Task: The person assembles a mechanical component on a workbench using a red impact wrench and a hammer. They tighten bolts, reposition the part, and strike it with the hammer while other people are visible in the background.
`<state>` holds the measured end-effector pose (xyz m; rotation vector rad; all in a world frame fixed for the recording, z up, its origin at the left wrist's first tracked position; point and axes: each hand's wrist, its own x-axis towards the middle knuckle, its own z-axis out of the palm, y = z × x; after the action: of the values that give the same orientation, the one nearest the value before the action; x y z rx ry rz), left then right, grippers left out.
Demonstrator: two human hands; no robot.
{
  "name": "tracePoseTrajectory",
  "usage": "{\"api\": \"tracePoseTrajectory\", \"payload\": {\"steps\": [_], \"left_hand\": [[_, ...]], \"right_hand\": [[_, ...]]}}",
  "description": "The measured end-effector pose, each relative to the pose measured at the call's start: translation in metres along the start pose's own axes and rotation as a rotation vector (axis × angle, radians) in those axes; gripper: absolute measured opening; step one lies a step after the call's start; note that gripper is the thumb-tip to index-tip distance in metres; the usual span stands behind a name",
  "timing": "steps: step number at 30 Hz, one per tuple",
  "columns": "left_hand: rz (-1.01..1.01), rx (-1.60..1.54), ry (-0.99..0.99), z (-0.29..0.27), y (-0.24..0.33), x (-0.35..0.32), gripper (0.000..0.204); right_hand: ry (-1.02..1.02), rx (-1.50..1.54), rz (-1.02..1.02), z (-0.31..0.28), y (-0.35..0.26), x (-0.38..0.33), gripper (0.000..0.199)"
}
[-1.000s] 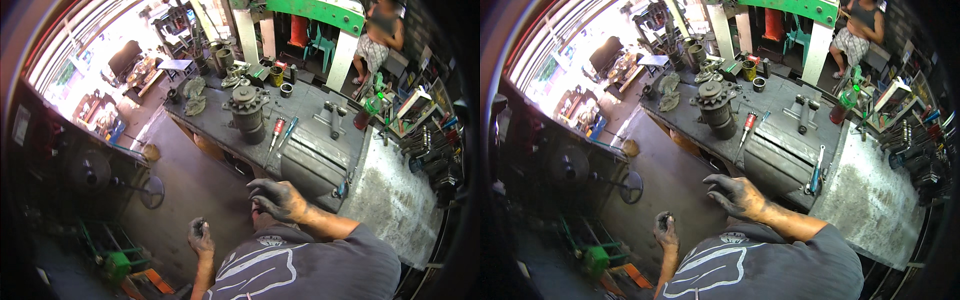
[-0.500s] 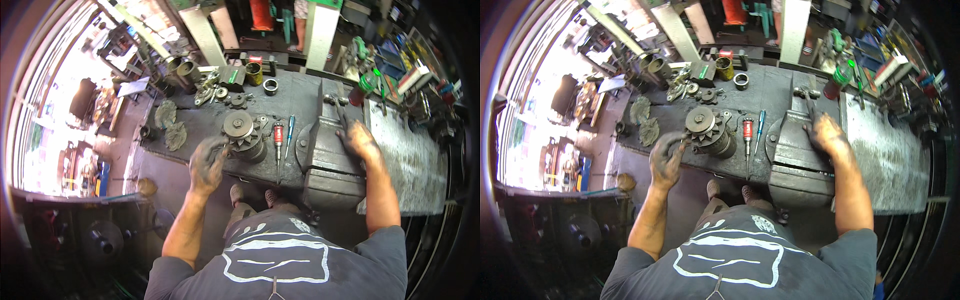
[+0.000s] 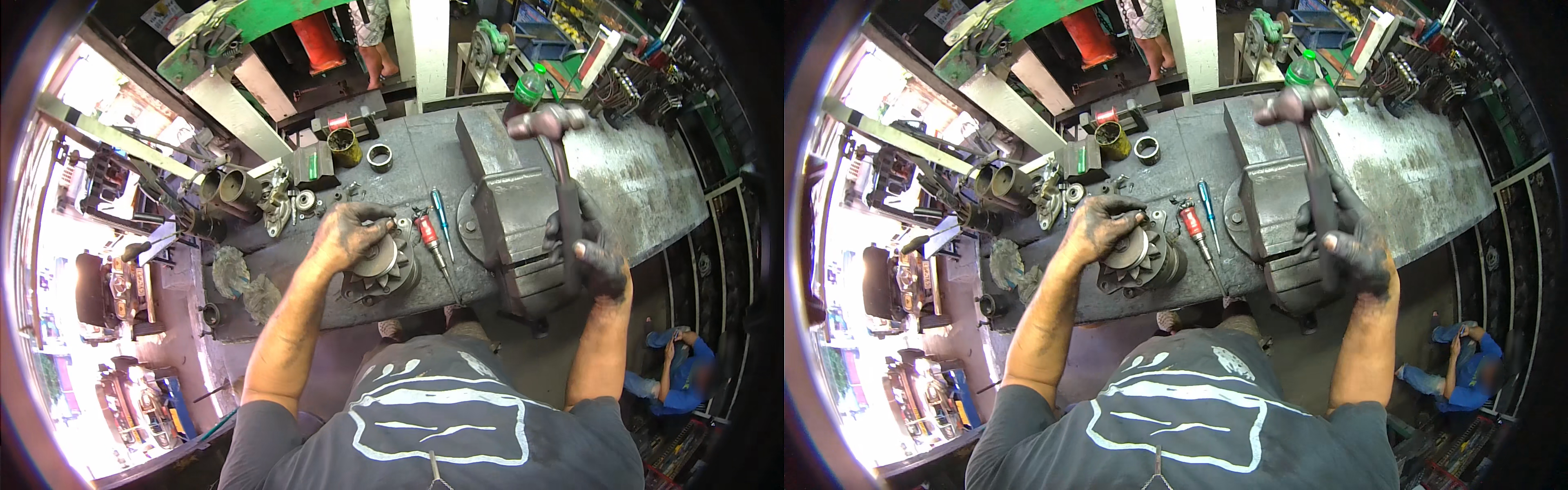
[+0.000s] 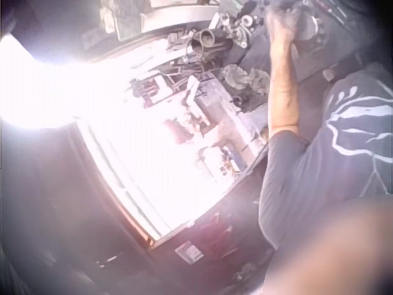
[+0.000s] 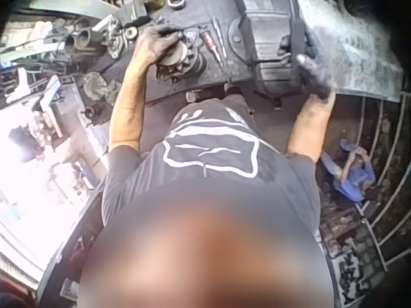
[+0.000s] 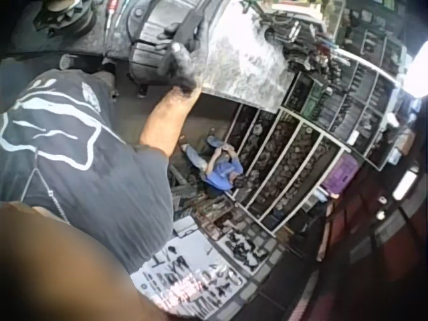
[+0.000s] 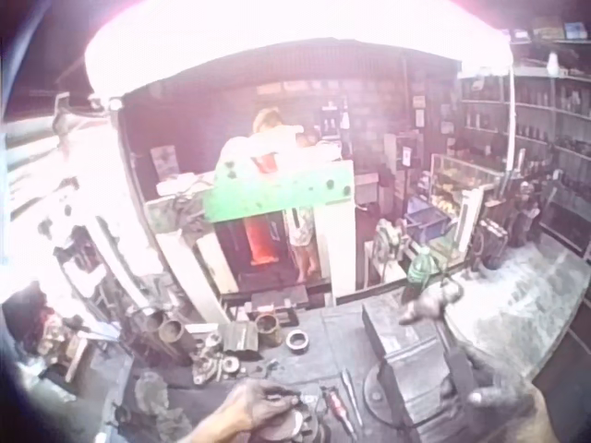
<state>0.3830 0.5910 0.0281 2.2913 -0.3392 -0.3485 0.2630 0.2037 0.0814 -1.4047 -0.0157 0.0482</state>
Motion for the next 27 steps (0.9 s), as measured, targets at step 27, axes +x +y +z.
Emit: {"api": "tracePoseTrajectory", "payload": {"steps": [27], "left_hand": [[0.749, 0.004, -0.595, -0.026, -0.042, 0.101, 0.02]], "right_hand": [[0.173, -0.44, 0.4, 0.108, 0.042, -0.063, 0.043]]}}
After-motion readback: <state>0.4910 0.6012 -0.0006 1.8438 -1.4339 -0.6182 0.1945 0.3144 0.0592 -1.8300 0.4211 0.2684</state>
